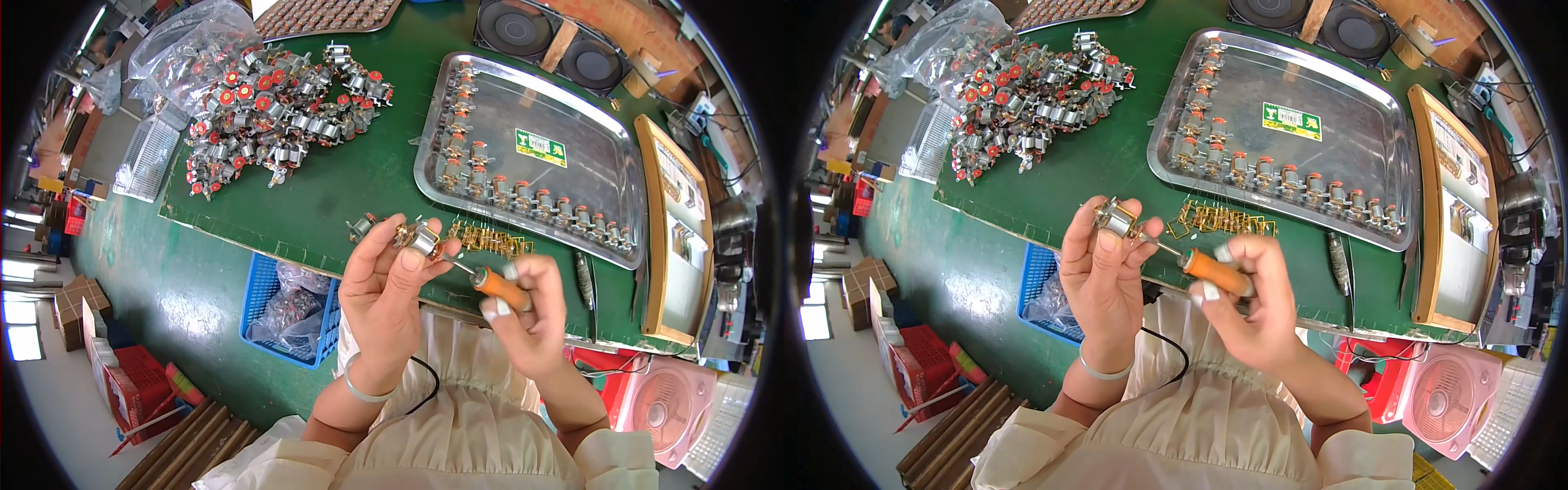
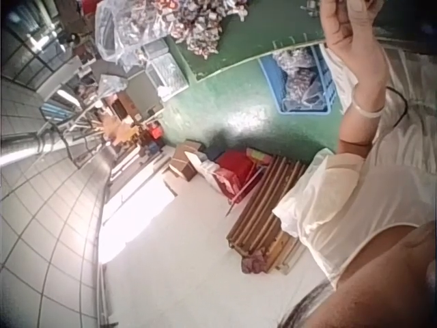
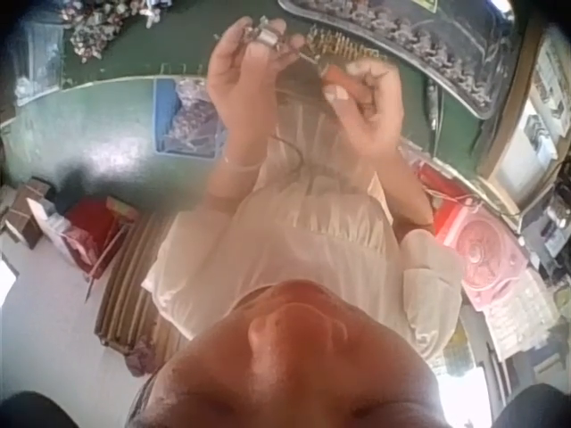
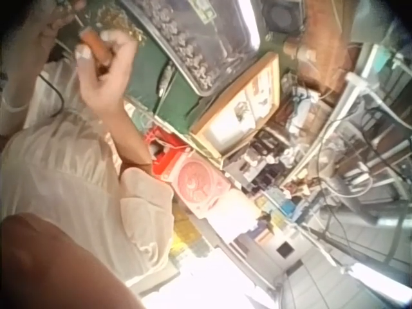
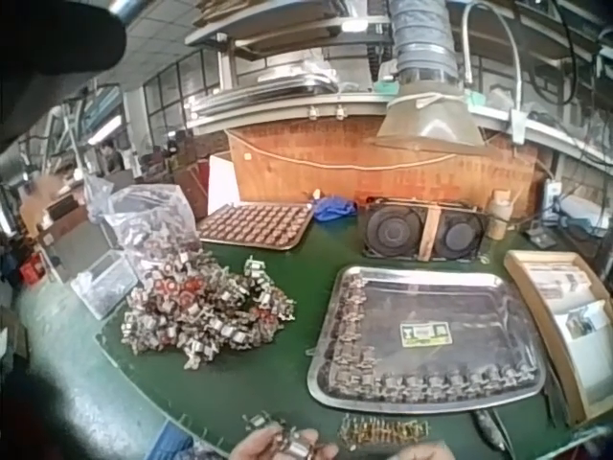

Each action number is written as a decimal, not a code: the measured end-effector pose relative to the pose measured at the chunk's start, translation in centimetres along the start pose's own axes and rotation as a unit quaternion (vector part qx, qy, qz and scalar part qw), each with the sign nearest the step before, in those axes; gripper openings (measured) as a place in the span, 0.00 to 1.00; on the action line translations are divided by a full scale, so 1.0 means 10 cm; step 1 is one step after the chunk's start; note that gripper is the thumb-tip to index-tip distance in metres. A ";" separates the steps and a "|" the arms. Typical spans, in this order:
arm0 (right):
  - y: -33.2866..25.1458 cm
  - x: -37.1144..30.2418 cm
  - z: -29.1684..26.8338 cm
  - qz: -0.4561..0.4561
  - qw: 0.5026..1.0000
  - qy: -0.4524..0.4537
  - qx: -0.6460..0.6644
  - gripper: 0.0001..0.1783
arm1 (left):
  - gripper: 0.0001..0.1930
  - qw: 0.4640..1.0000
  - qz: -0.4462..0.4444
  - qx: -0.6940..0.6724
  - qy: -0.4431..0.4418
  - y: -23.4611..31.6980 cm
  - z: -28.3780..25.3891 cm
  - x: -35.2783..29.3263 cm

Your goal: Assembling small electronic components using manual tools at a workbench.

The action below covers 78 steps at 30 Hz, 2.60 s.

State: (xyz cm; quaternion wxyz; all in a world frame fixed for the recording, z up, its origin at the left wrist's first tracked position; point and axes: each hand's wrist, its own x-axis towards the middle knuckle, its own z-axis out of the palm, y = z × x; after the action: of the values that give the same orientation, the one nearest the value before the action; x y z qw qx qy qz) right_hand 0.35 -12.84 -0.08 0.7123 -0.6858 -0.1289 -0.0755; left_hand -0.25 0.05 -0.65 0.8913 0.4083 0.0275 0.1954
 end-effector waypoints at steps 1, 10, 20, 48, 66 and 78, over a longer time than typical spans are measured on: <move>0.00 0.00 -0.01 0.000 1.000 0.000 0.001 0.15 | 0.17 1.000 0.000 0.001 -0.001 0.00 0.00 0.00; 0.05 0.01 0.04 0.056 0.998 -0.015 0.034 0.22 | 0.17 1.000 0.001 -0.003 -0.004 0.00 0.01 -0.01; -0.21 0.20 -0.33 0.357 0.904 -0.172 0.162 0.16 | 0.17 0.999 -0.029 -0.004 -0.034 0.04 -0.03 -0.03; -0.13 0.43 -0.43 -0.127 0.985 -0.103 -0.056 0.27 | 0.14 0.889 0.015 0.402 -0.220 -0.16 -0.07 -0.02; -0.23 0.47 -0.27 -0.016 0.991 -0.128 0.038 0.28 | 0.13 0.871 0.043 0.437 -0.223 -0.15 -0.08 -0.04; -0.25 0.46 -0.32 -0.124 0.986 -0.112 -0.009 0.23 | 0.12 0.889 0.013 0.410 -0.204 -0.16 -0.10 -0.04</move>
State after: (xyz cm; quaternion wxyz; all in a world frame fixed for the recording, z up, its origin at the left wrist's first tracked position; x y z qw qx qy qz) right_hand 4.35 -15.81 3.54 0.6722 -0.6751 -0.2911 -0.0869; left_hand -0.31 -0.34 -2.54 0.6276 0.7689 -0.0822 0.0906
